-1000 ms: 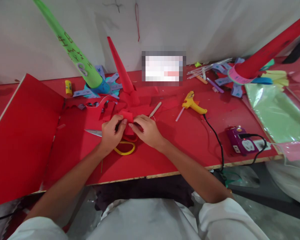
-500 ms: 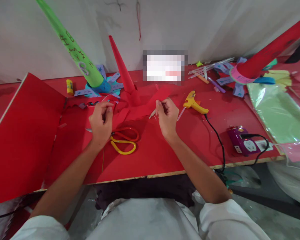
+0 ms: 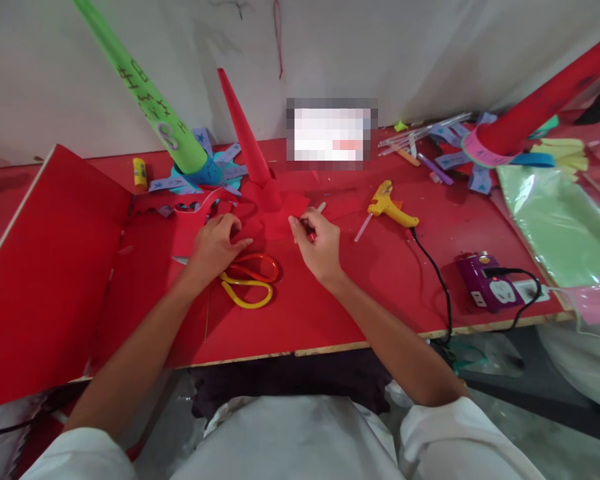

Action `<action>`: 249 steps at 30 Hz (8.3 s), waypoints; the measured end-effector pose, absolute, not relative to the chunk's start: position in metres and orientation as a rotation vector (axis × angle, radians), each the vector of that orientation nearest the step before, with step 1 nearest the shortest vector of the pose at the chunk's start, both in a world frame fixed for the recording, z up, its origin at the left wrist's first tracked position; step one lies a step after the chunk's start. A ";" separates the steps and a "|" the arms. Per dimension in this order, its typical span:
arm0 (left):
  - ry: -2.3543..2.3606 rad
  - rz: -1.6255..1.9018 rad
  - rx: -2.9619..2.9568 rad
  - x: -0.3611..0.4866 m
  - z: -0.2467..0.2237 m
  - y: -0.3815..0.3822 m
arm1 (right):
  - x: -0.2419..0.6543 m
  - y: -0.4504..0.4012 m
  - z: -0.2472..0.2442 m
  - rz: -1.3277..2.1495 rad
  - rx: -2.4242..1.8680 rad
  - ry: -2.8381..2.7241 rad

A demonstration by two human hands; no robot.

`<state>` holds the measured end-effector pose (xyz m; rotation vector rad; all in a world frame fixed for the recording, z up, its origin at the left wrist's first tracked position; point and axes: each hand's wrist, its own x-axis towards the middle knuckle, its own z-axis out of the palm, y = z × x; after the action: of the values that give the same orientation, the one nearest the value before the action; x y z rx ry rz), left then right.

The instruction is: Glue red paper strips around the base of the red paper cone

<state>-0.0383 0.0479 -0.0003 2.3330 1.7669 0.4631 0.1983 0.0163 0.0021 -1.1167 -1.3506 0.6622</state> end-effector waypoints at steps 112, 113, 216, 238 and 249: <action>1.137 1.444 1.811 -0.009 0.010 0.016 | 0.178 0.014 -0.007 1.164 -0.949 -1.593; 1.143 1.452 1.811 -0.009 0.010 0.016 | 0.177 0.013 -0.007 1.187 -0.941 -1.587; 1.564 1.183 2.201 -0.040 0.016 0.030 | 0.229 0.060 -0.014 -0.116 -1.442 -2.140; 1.760 0.420 2.309 -0.047 0.006 0.040 | 0.228 0.051 -0.008 0.098 -1.305 -1.972; 1.590 1.674 2.033 -0.040 0.031 0.020 | 0.181 0.006 0.007 0.668 -0.952 -2.062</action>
<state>-0.0403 0.0197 0.0311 2.0332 1.5903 1.6735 0.1810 0.0060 0.0070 -0.9525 -2.0623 0.6682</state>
